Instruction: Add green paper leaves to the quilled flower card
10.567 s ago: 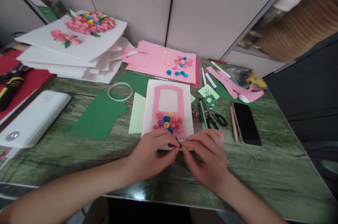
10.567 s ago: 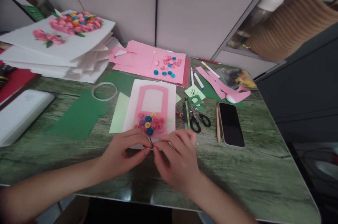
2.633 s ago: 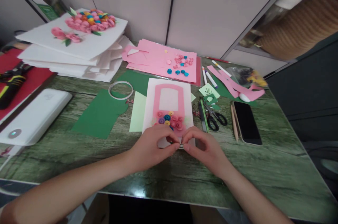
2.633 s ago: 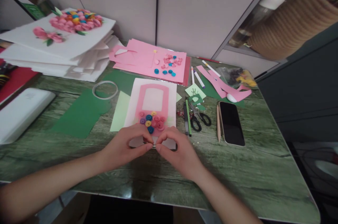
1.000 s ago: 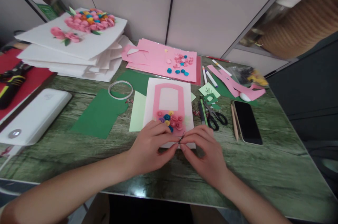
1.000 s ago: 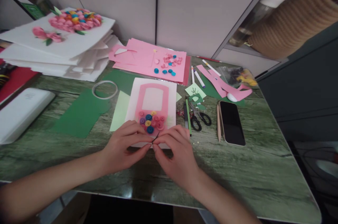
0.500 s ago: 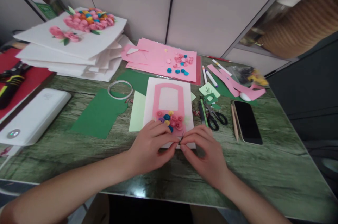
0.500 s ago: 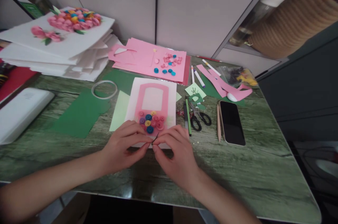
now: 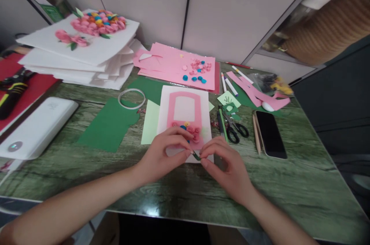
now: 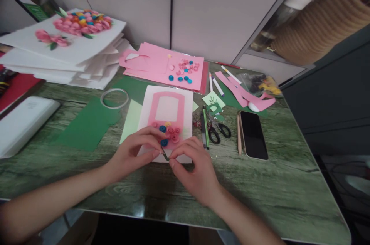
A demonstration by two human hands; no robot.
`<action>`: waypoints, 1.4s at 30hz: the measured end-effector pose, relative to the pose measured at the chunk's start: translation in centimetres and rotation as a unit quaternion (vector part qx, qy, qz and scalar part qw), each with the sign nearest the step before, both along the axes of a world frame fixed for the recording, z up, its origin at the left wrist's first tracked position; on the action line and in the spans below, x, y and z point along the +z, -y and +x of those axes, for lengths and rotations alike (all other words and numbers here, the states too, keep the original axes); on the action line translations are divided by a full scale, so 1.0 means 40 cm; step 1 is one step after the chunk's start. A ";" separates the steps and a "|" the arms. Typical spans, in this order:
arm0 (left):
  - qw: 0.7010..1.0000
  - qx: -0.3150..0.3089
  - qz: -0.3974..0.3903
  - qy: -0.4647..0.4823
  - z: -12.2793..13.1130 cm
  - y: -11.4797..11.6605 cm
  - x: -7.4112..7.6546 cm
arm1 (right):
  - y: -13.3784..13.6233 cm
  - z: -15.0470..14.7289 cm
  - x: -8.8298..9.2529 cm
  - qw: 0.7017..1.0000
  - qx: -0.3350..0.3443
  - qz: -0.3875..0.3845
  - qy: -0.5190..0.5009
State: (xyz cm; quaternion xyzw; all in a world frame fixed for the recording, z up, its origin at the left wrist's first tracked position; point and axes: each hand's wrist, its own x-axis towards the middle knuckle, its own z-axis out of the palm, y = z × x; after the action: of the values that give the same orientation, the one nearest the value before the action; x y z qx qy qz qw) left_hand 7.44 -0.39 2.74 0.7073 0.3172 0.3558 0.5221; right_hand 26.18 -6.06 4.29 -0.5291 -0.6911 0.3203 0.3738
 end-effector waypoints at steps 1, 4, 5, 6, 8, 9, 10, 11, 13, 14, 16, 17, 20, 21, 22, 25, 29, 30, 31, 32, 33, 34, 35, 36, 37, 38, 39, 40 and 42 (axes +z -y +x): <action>0.999 -0.018 -0.046 0.019 0.000 -0.003 -0.002 | -0.001 0.002 -0.001 1.000 0.005 -0.006 -0.010; 0.986 -0.067 -0.148 0.043 0.001 -0.008 -0.006 | -0.004 0.010 -0.005 1.000 0.006 -0.015 -0.025; 0.983 -0.072 -0.165 0.041 0.002 -0.008 -0.007 | -0.005 0.012 -0.007 1.000 0.003 -0.016 -0.025; 0.982 -0.071 -0.173 0.037 0.003 -0.007 -0.008 | -0.006 0.013 -0.009 1.000 0.000 -0.016 -0.022; 0.983 -0.060 -0.174 0.028 0.005 -0.004 -0.009 | -0.005 0.013 -0.013 1.000 -0.009 -0.014 -0.008; 0.984 -0.053 -0.168 0.023 0.005 -0.002 -0.009 | -0.004 0.011 -0.014 1.000 -0.019 -0.005 0.006; 0.986 -0.045 -0.159 0.019 0.006 0.001 -0.009 | -0.002 0.009 -0.015 0.999 -0.035 0.011 0.022; 0.988 -0.037 -0.147 0.014 0.007 0.003 -0.009 | 0.000 0.006 -0.015 0.997 -0.053 0.036 0.042; 0.992 -0.021 -0.121 0.005 0.008 0.009 -0.008 | 0.006 -0.001 -0.015 0.989 -0.080 0.096 0.084; 0.994 -0.015 -0.107 -0.001 0.009 0.011 -0.008 | 0.009 -0.005 -0.015 0.984 -0.082 0.123 0.103; 0.997 -0.011 -0.071 -0.017 0.010 0.016 -0.005 | 0.013 -0.010 -0.015 0.977 -0.076 0.155 0.128; 0.998 -0.013 -0.048 -0.027 0.011 0.018 -0.004 | 0.015 -0.011 -0.014 0.975 -0.073 0.160 0.135; 0.998 -0.020 0.025 -0.050 0.012 0.024 -0.003 | 0.017 -0.014 -0.014 0.973 -0.067 0.164 0.146; 0.997 -0.019 0.046 -0.055 0.012 0.026 -0.003 | 0.016 -0.014 -0.015 0.972 -0.066 0.167 0.150; 0.996 -0.015 0.064 -0.061 0.012 0.028 -0.004 | 0.016 -0.014 -0.016 0.971 -0.065 0.173 0.154; 0.991 -0.004 0.107 -0.075 0.012 0.032 -0.007 | 0.012 -0.013 -0.023 0.964 -0.068 0.192 0.173; 0.988 -0.007 0.138 -0.074 0.013 0.033 -0.011 | 0.012 -0.019 -0.030 0.965 -0.042 0.191 0.177; 0.988 -0.007 0.139 -0.074 0.013 0.033 -0.011 | 0.012 -0.022 -0.028 0.967 -0.036 0.183 0.172; 0.988 -0.004 0.137 -0.073 0.013 0.032 -0.010 | 0.013 -0.024 -0.025 0.971 -0.033 0.171 0.165; 0.988 -0.001 0.133 -0.074 0.013 0.030 -0.009 | 0.012 -0.023 -0.021 0.975 -0.032 0.155 0.156; 0.989 0.001 0.125 -0.077 0.013 0.029 -0.008 | 0.009 -0.019 -0.017 0.979 -0.031 0.139 0.148; 0.990 0.002 0.117 -0.080 0.012 0.028 -0.006 | 0.002 -0.009 -0.014 0.982 -0.038 0.123 0.141; 0.991 0.003 0.109 -0.083 0.012 0.027 -0.003 | -0.008 0.008 -0.014 0.983 -0.046 0.112 0.137; 0.991 0.002 0.103 -0.084 0.011 0.027 -0.001 | -0.023 0.032 -0.018 0.982 -0.068 0.109 0.136; 0.992 0.001 0.098 -0.085 0.010 0.027 0.001 | -0.042 0.064 -0.025 0.977 -0.112 0.113 0.140; 0.992 0.002 0.092 -0.085 0.009 0.028 0.003 | -0.063 0.101 -0.037 0.970 -0.155 0.121 0.144; 0.993 0.002 0.086 -0.084 0.008 0.028 0.005 | -0.086 0.142 -0.052 0.957 -0.206 0.138 0.151; 0.993 0.002 0.078 -0.084 0.007 0.029 0.006 | -0.108 0.183 -0.069 0.935 -0.259 0.148 0.193; 0.995 -0.003 0.058 -0.083 0.006 0.030 0.008 | -0.144 0.255 -0.103 0.912 -0.281 0.101 0.282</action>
State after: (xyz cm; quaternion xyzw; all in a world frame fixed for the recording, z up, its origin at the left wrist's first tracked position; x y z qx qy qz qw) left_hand 7.69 -1.58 3.07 0.7642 0.3360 0.3123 0.4534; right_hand 36.38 -0.30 0.19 -0.7291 -0.6192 -0.0320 0.2897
